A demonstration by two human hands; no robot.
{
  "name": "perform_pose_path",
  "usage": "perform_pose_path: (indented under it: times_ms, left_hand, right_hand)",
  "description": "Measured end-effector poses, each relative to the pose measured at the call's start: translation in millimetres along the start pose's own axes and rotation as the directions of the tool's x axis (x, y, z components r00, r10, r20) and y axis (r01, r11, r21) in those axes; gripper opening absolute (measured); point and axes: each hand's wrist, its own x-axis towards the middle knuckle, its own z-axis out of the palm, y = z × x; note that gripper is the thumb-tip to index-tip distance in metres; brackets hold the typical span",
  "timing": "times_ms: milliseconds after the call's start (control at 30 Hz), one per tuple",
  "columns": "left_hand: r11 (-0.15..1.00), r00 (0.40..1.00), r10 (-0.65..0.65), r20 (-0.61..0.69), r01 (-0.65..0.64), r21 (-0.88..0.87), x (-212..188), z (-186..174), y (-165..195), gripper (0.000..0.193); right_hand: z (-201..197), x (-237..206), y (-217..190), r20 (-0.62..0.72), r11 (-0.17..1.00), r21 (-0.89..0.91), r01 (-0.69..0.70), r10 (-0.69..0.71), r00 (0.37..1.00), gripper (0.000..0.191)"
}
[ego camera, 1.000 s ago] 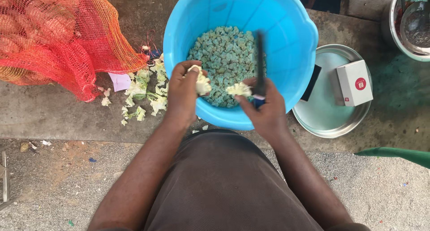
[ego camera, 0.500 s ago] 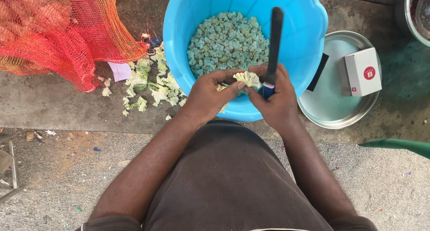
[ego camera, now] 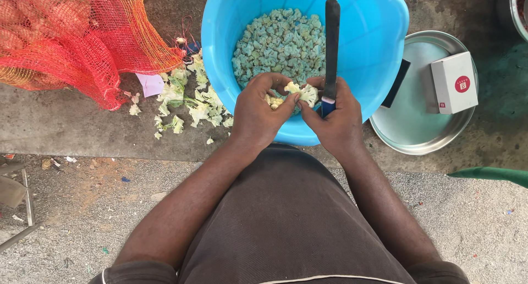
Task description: The person sits on the ground and cuts cauliflower heads into small florets with a knife, dropping the florets into a large blue bucket while discarding scraps and leaves onto the ground beside them. They handle one cauliflower head at a time, trimming and breaking it into pieces.
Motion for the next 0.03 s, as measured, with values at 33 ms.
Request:
perform_pose_path:
  times_ms: [33]
  left_hand:
    - [0.995,0.996,-0.093,0.008,0.093,-0.022,-1.3,0.1,0.7,0.032]
  right_hand:
    - [0.3,-0.4,-2.0,-0.005,0.999,-0.028,-0.029,0.028,1.000,0.041]
